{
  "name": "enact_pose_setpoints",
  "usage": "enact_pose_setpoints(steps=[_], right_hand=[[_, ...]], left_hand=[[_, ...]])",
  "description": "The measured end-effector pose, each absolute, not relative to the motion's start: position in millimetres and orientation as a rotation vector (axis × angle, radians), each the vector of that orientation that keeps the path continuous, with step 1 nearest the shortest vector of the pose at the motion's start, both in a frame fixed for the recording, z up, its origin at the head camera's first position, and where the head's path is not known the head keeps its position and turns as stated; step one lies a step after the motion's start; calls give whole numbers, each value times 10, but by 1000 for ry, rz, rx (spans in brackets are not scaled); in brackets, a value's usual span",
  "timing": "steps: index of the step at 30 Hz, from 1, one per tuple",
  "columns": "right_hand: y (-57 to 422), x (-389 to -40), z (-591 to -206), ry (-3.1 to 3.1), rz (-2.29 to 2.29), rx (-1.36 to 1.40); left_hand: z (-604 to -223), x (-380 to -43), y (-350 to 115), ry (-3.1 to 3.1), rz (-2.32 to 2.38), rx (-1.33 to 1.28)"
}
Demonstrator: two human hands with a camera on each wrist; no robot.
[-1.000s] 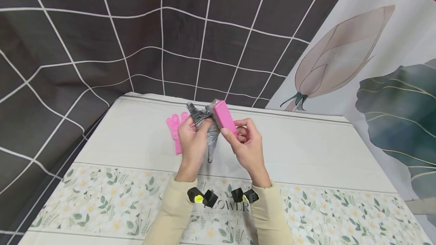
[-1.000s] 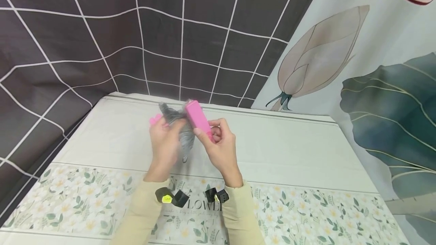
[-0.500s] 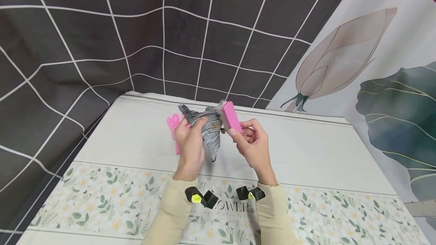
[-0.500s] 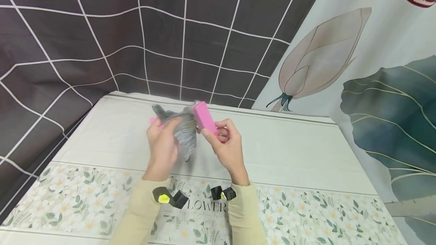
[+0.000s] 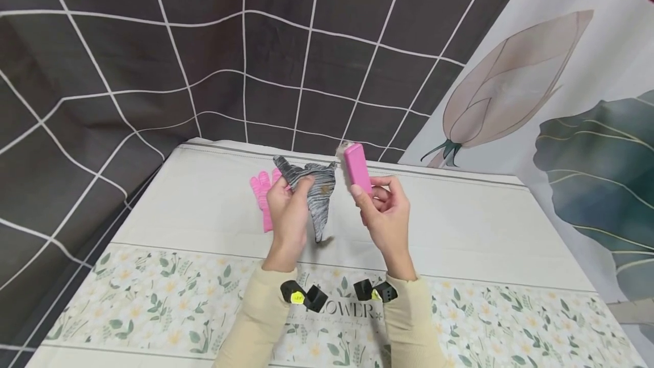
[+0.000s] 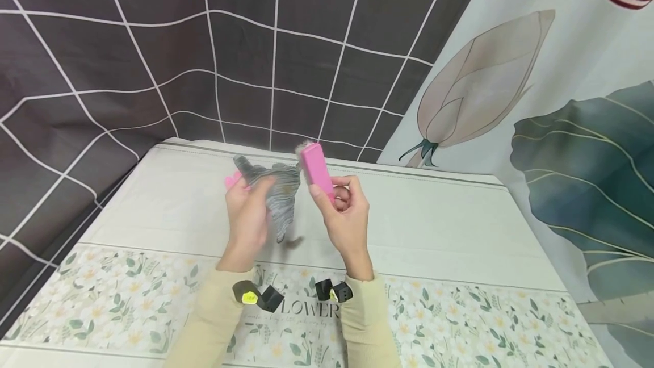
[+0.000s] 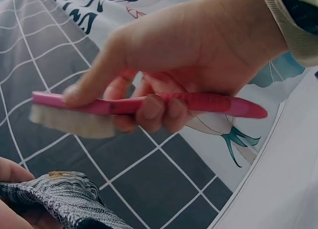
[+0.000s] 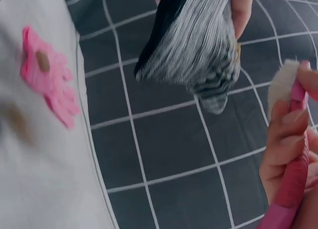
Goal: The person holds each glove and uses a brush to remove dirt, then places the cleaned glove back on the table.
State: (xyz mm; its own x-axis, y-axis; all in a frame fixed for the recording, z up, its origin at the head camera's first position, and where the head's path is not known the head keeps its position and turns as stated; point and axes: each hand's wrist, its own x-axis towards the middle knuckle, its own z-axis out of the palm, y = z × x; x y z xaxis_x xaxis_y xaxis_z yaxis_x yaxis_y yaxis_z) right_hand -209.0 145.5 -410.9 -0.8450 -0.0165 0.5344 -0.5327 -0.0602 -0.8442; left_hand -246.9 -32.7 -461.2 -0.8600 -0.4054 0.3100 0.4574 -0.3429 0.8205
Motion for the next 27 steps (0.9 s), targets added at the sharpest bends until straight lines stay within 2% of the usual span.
enact_pose_setpoints(steps=[7, 11, 15, 16, 19, 22, 24, 27], right_hand=[[1535, -2282, -4422, -1896, 1985, 548], [1381, -2264, -4469, -1894, 2026, 580], [1215, -2237, -4505, -1860, 2009, 601], [1182, -2223, -4491, -1867, 1971, 604], [1080, -2066, -4243, -1920, 1819, 633], [972, -1773, -3765, -2014, 1716, 654], [902, -1565, -3445, -2065, 1720, 667], [850, -1437, -3238, -2150, 1703, 654]], left_hand=[[-4656, -2461, -266, -1424, -2201, -62], [-4647, -2438, -219, -1464, -2187, -118], [-4490, -2323, -208, -1543, -2153, -139], [-4311, -2216, -211, -1544, -2165, -125], [-4012, -2052, -257, -1472, -2223, -95], [-3884, -1980, -307, -1379, -2269, -38], [-3937, -2018, -348, -1369, -2255, -22], [-3829, -1979, -412, -1321, -2251, -28]])
